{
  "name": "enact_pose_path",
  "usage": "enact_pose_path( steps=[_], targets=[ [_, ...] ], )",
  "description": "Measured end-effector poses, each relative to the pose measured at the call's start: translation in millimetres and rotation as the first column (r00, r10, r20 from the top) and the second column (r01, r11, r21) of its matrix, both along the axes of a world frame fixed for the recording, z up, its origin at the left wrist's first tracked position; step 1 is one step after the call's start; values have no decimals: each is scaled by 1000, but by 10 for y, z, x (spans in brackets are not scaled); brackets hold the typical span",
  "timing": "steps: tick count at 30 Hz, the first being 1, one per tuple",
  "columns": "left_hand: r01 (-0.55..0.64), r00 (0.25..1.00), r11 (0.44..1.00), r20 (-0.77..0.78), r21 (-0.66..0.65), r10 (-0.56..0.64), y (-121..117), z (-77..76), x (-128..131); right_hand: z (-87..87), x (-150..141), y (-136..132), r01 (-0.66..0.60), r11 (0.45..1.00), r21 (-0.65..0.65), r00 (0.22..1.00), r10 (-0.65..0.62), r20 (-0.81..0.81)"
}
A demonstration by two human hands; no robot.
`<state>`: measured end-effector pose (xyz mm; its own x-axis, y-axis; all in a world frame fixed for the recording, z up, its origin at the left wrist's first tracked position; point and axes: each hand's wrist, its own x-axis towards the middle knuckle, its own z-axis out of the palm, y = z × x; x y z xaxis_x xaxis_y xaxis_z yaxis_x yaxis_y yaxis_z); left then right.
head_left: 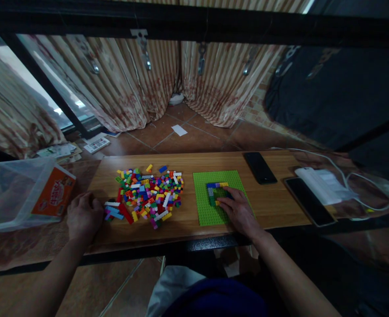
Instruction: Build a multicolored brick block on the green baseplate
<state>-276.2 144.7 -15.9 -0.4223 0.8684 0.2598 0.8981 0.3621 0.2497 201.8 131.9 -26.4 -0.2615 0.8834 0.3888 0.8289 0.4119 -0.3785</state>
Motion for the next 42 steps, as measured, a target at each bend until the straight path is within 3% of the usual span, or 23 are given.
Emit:
enact_pose_path(
  steps=[18, 27, 34, 38, 42],
  targets=[
    [30, 998, 999, -56, 32, -28, -2, -54, -9, -79, 54, 18, -14, 999, 28, 1000, 15, -24],
    [4, 1000, 1000, -16, -15, -4, -10, 2, 46, 49, 83, 68, -66, 997, -49, 996, 68, 58],
    [27, 999, 1000, -36, -3, -27, -11, -28, 11, 65, 72, 50, -75, 996, -42, 997, 75, -5],
    [31, 999, 999, -30, -27, -32, -15, 6, 32, 235, 187, 113, 94, 995, 44, 973, -83, -215],
    [-6, 1000, 999, 11, -53, 7, -20, 46, 61, 479, 275, 272, 298, 942, 152, 911, -233, -341]
  ],
)
